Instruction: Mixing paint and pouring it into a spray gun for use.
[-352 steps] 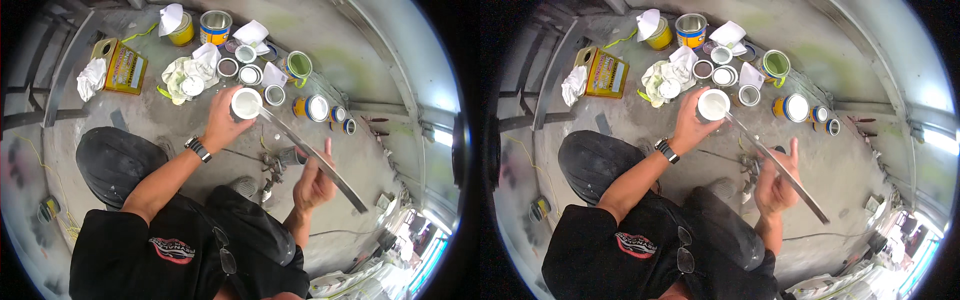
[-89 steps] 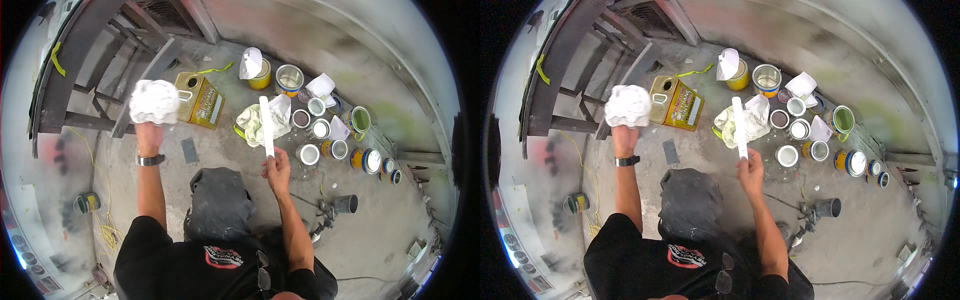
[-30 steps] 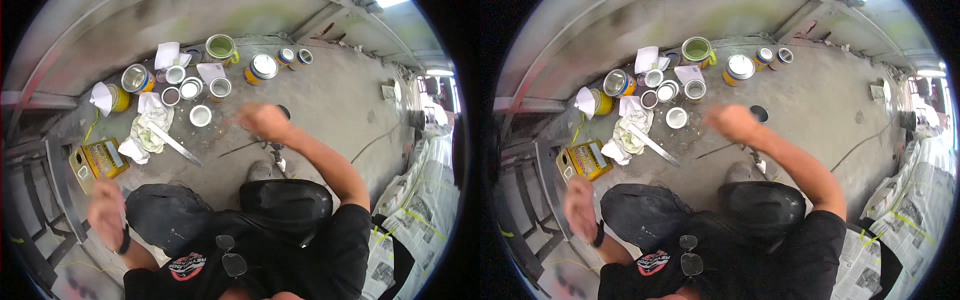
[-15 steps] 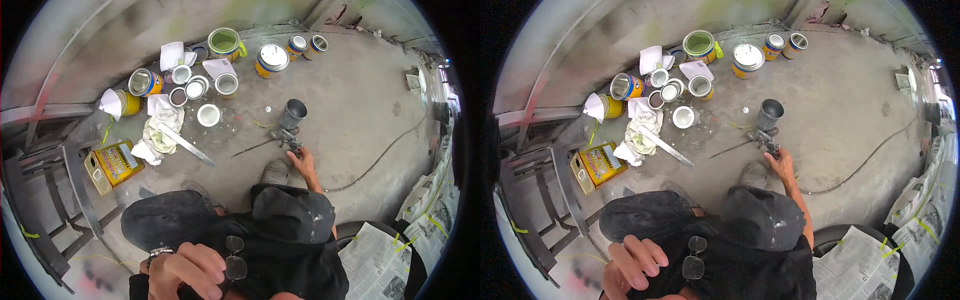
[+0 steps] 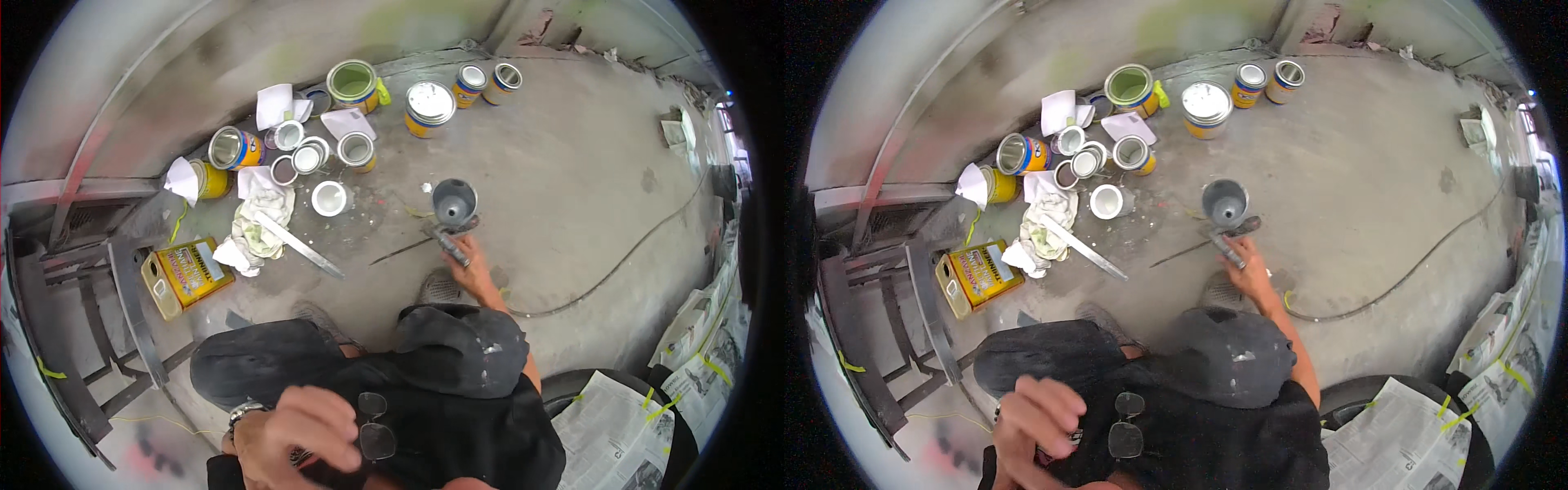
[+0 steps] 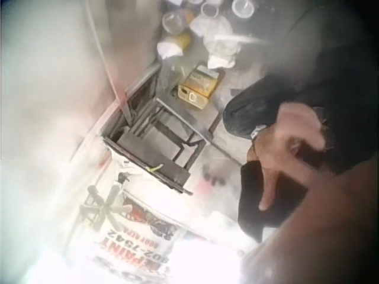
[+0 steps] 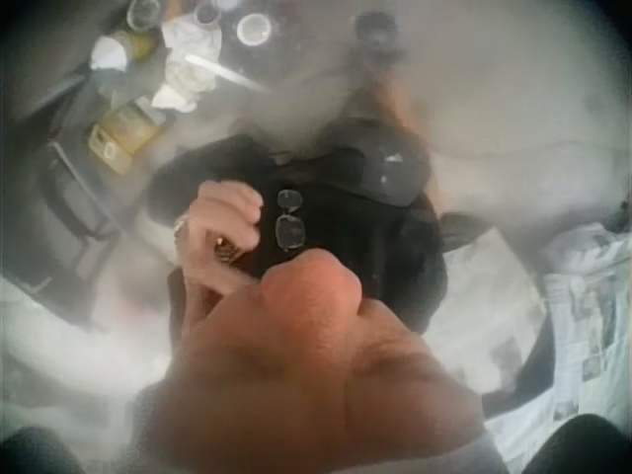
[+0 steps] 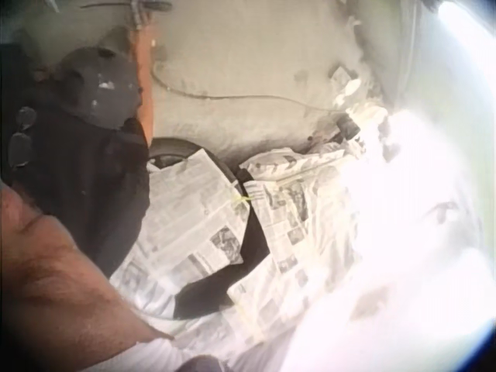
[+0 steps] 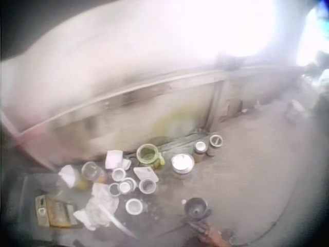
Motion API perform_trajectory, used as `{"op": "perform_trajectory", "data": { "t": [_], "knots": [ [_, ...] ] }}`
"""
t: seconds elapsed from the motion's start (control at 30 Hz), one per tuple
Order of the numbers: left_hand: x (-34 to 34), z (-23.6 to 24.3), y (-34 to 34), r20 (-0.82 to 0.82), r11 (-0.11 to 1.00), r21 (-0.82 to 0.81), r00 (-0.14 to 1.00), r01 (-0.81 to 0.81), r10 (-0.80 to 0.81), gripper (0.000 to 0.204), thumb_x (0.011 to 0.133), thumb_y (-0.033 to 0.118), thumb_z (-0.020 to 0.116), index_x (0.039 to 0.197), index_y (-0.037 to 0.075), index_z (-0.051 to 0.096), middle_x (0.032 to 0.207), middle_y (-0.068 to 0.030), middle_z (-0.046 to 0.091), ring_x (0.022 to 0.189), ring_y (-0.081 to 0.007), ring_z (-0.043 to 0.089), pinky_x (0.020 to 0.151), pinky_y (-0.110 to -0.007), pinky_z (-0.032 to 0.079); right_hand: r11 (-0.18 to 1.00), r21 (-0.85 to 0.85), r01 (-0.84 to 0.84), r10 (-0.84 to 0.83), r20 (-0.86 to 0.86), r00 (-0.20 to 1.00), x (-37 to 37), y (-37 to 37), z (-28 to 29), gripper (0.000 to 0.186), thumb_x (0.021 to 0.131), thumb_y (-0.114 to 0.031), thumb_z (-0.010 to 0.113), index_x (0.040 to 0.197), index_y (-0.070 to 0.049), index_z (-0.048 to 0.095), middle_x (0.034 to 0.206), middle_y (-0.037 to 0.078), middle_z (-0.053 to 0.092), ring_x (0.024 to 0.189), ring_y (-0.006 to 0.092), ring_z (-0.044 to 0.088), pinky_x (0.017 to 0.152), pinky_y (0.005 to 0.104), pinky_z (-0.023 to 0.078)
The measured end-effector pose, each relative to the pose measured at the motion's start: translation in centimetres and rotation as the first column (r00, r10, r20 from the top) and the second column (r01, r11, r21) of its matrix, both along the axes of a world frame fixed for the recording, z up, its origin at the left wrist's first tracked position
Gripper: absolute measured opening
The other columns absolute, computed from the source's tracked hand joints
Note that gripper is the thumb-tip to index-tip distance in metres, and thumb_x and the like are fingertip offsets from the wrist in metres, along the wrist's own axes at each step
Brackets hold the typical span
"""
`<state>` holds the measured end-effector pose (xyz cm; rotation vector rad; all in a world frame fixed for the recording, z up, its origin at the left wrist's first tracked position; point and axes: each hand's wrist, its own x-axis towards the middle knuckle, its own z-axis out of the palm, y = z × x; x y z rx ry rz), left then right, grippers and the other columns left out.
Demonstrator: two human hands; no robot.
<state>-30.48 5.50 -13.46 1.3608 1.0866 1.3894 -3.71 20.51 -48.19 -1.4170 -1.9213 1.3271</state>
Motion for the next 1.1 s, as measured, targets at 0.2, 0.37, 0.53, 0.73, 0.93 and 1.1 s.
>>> {"op": "perform_trajectory", "data": {
  "t": [0.2,0.37,0.53,0.73,0.93,1.1],
  "knots": [
    [-3.7,-6.9,4.3,-0.323,0.938,-0.337,0.946,-0.084,-0.031,0.057,0.082,0.034,0.083,0.125,0.003,0.062,0.117,-0.0121,0.061,0.11,-0.0283,0.059,0.096,-0.037,0.045,0.963,0.169,-0.208,0.211,0.0,0.978,-1.8,-1.9,3.0,0.036,0.076,-0.001,0.07,0.112,-0.006,0.067,0.123,0.021,0.06,0.098,0.047,0.062,0.08,0.049,0.052],
    [-0.4,-13.6,6.6,-0.328,0.923,-0.296,0.934,-0.245,0.143,0.1,0.074,0.029,0.09,0.153,0.005,0.033,0.134,-0.014,0.052,0.122,-0.026,0.053,0.099,-0.037,0.045,0.905,0.028,-0.425,0.426,-0.032,0.904,-2.6,-0.6,6.6,0.037,0.079,-0.003,0.07,0.115,-0.005,0.065,0.104,0.024,0.067,0.099,0.0458,0.064,0.08,0.0466,0.053],
    [0.3,-15.7,5.0,-0.427,0.899,-0.253,0.875,-0.357,0.227,0.102,0.077,0.031,0.088,0.154,0.001,0.028,0.136,-0.0196,0.047,0.123,-0.029,0.051,0.101,-0.041,0.044,0.91,0.081,-0.407,0.413,-0.083,0.907,-5.8,0.5,11.1,0.034,0.088,-0.008,0.071,0.121,-0.001,0.064,0.102,0.022,0.07,0.094,0.0386,0.069,0.082,0.0414,0.052],
    [1.1,-17.8,2.0,-0.338,0.846,-0.38,0.907,-0.374,0.25,0.081,0.087,0.024,0.078,0.149,0.0,0.032,0.125,-0.0158,0.054,0.109,-0.0231,0.057,0.085,-0.033,0.049,0.689,-0.594,-0.415,0.304,-0.283,0.91,-7.4,4.4,17.1,0.034,0.097,-0.019,0.065,0.124,0.002,0.061,0.105,0.008,0.068,0.078,0.0125,0.065,0.066,0.0301,0.055],
    [2.7,-19.3,2.4,0.117,0.768,-0.438,0.817,-0.468,0.565,0.045,0.095,0.016,0.069,0.134,0.003,0.049,0.108,-0.0038,0.062,0.09,-0.0114,0.058,0.075,-0.026,0.047,0.558,-0.65,-0.515,0.254,-0.457,0.852,-10.2,4.9,19.5,0.058,0.102,-0.046,0.052,0.135,0.001,0.049,0.113,0.012,0.064,0.061,0.0152,0.062,0.055,0.0283,0.05],
    [2.3,-18.2,3.6,0.534,0.895,-0.432,0.767,-0.112,0.355,0.025,0.109,0.023,0.042,0.102,0.006,0.058,0.095,-0.0007,0.06,0.085,-0.0087,0.051,0.079,-0.026,0.044,0.608,-0.532,-0.589,0.412,-0.423,0.807,-15.3,3.9,21.6,0.068,0.101,-0.06,0.044,0.131,0.001,0.051,0.108,0.014,0.062,0.05,0.0154,0.053,0.048,0.0272,0.043]
  ]
}}
